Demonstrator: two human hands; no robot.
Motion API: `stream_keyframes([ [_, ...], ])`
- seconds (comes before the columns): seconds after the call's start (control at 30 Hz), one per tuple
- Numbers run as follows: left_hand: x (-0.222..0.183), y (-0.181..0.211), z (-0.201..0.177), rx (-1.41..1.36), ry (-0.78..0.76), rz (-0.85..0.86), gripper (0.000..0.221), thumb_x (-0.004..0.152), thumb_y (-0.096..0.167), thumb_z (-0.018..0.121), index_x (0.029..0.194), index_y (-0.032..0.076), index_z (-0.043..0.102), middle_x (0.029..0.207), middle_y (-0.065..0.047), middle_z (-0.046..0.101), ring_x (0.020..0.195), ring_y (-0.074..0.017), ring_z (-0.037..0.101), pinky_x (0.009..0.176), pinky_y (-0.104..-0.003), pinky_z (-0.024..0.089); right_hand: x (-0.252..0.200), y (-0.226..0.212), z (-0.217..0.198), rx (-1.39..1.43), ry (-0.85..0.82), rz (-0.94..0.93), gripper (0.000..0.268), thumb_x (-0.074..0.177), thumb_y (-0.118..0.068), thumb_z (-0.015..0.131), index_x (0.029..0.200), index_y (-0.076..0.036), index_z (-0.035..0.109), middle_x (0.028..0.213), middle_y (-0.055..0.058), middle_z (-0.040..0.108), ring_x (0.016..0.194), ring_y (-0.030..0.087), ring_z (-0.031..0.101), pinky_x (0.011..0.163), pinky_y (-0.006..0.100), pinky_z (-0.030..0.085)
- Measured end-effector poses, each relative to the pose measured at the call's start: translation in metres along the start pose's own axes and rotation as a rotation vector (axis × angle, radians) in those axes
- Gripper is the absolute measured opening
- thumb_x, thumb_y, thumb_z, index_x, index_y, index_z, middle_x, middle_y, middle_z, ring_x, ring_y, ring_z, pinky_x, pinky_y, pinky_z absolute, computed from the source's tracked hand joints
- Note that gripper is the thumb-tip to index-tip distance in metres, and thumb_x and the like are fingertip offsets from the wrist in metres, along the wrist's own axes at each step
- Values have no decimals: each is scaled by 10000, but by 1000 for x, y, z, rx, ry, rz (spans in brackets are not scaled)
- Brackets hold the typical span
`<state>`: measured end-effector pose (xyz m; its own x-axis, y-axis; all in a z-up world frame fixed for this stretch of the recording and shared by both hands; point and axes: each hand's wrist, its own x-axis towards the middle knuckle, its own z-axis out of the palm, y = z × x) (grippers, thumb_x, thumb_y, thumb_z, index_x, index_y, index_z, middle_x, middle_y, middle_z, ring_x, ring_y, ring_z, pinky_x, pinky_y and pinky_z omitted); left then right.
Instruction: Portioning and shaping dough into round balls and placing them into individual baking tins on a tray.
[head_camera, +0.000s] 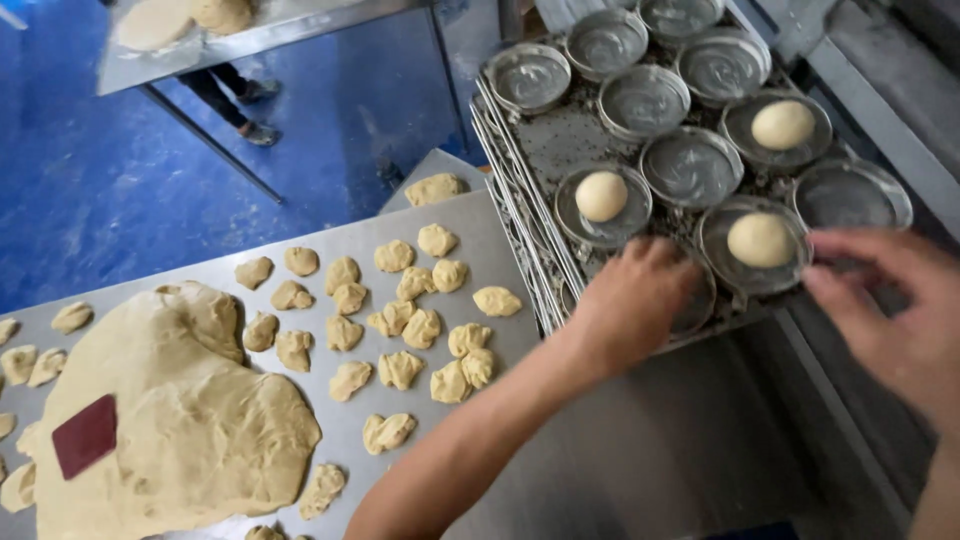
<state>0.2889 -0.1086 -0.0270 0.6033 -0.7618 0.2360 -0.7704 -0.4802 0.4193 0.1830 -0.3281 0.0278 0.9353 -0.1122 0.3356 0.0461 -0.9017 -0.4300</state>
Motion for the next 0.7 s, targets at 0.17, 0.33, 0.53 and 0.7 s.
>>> stream_keyframes([
  [0.17, -67, 21, -61, -377, 130, 17, 321, 940, 92, 686, 1258, 92, 643, 1349, -107, 652, 1268, -305, 625, 1089, -390, 525, -107, -15, 23, 120, 45, 73, 249, 1039, -149, 657, 1253, -23, 675, 1151, 151, 715, 1003, 167, 701, 876, 305, 590],
  [0.33, -229, 18, 18, -289, 110, -210, 401, 852, 129, 726, 1236, 76, 621, 1228, -150, 609, 1136, -358, 582, 933, -444, 510, -222, 16, 161, 265, -411, 752, 305, 950, -336, 644, 1107, -105, 767, 1001, 85, 804, 932, 194, 773, 814, 375, 628],
  [0.53, -318, -74, 188, 9, 87, -106, 488, 793, 353, 746, 1137, 33, 613, 1196, -236, 577, 1132, -411, 528, 949, -580, 411, -329, 84, 341, -215, 52, 441, 263, 976, -344, 643, 1125, -145, 729, 944, 41, 755, 858, 249, 722, 716, 402, 580],
  [0.7, -327, -31, 273, 88, 95, -253, 395, 861, 239, 704, 1213, 72, 638, 1213, -177, 603, 1175, -358, 561, 995, -513, 441, -339, 90, 352, -295, -102, 551, 195, 992, -335, 644, 1099, -181, 694, 838, 18, 709, 743, 210, 695, 630, 389, 551],
])
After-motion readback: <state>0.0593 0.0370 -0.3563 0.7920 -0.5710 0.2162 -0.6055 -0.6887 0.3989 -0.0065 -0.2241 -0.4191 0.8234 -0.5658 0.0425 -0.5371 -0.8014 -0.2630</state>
